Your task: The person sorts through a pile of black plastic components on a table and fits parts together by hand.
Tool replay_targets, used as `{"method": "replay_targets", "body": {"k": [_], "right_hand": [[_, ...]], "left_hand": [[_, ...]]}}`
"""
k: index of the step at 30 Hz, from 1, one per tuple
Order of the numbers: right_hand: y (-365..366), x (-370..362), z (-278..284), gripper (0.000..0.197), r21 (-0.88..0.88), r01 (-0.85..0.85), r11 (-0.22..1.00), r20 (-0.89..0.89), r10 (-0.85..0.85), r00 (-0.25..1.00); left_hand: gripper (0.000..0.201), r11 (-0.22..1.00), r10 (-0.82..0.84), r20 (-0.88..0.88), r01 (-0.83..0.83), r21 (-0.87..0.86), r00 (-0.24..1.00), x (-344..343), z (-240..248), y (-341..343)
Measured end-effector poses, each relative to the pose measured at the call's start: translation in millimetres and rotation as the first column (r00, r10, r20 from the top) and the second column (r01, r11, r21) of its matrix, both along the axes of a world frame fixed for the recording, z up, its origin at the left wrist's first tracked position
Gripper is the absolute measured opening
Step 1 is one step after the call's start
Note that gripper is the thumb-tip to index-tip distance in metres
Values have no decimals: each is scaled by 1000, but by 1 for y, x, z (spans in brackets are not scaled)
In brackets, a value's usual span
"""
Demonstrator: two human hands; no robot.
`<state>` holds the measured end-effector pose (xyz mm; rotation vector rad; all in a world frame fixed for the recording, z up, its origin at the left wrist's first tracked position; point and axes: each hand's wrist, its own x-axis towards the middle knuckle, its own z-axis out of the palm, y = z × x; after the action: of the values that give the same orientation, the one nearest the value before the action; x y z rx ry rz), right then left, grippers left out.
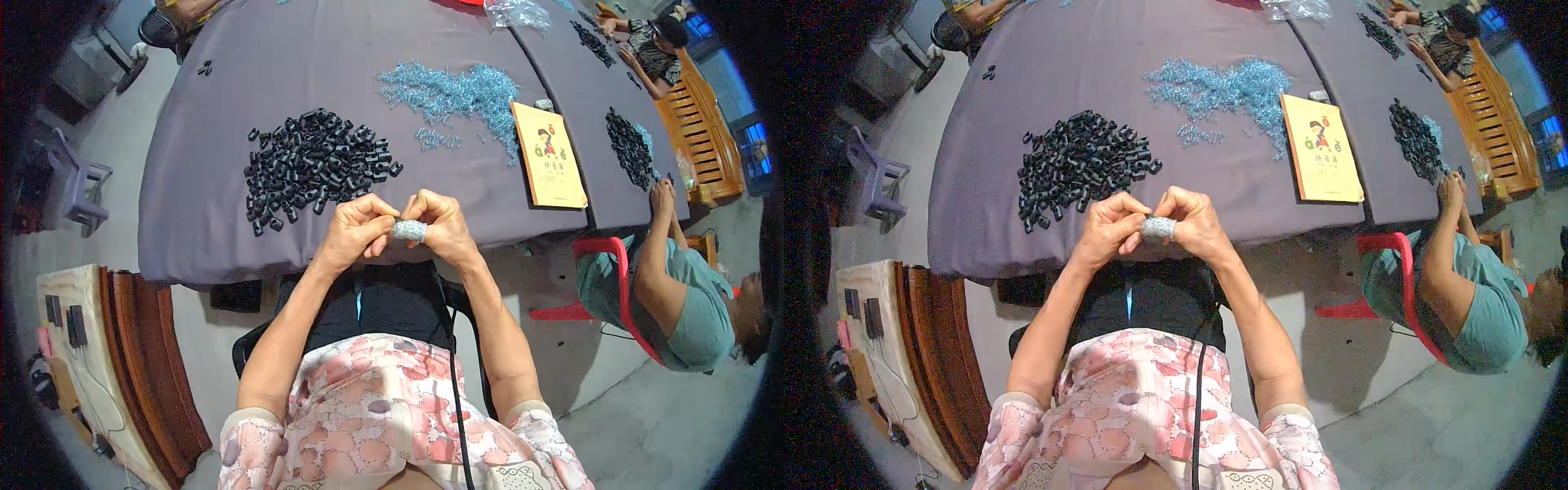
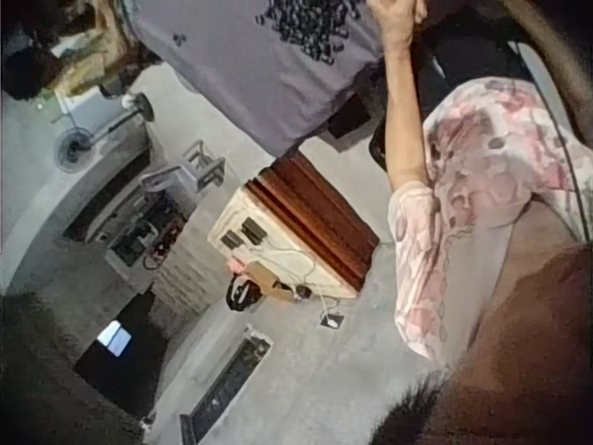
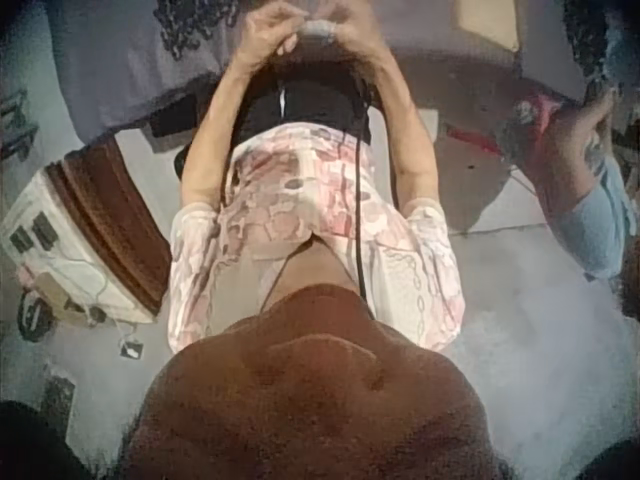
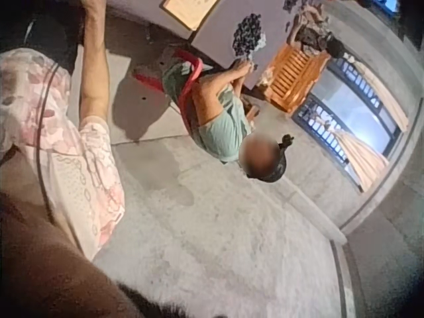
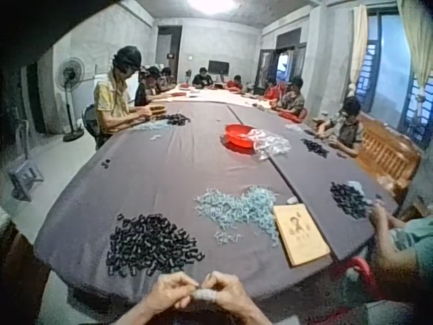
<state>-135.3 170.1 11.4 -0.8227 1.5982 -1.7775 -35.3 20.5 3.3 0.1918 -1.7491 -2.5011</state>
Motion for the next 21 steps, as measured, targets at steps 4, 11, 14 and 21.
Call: {"method": "replay_targets", "body": {"k": [4, 11, 14, 21], "right_hand": [[-2, 2, -2, 15, -18, -10, 1000, 10, 10, 1000], [1, -1, -8, 15, 44, 14, 999, -113, -9, 994], [-1, 0, -2, 14, 41, 6, 999, -47, -4, 999], [-1, -1, -4, 13, -38, 3, 999, -8, -4, 1000]], "left_hand": [[5, 1000, -28, 29, 28, 11, 999, -1, 0, -3], [8, 992, -5, 55, 12, -129, 998, 0, 6, 2], [8, 993, -3, 39, 7, -117, 999, -1, 3, 1], [12, 995, 49, 5, -49, 88, 999, 1, -2, 5]]}}
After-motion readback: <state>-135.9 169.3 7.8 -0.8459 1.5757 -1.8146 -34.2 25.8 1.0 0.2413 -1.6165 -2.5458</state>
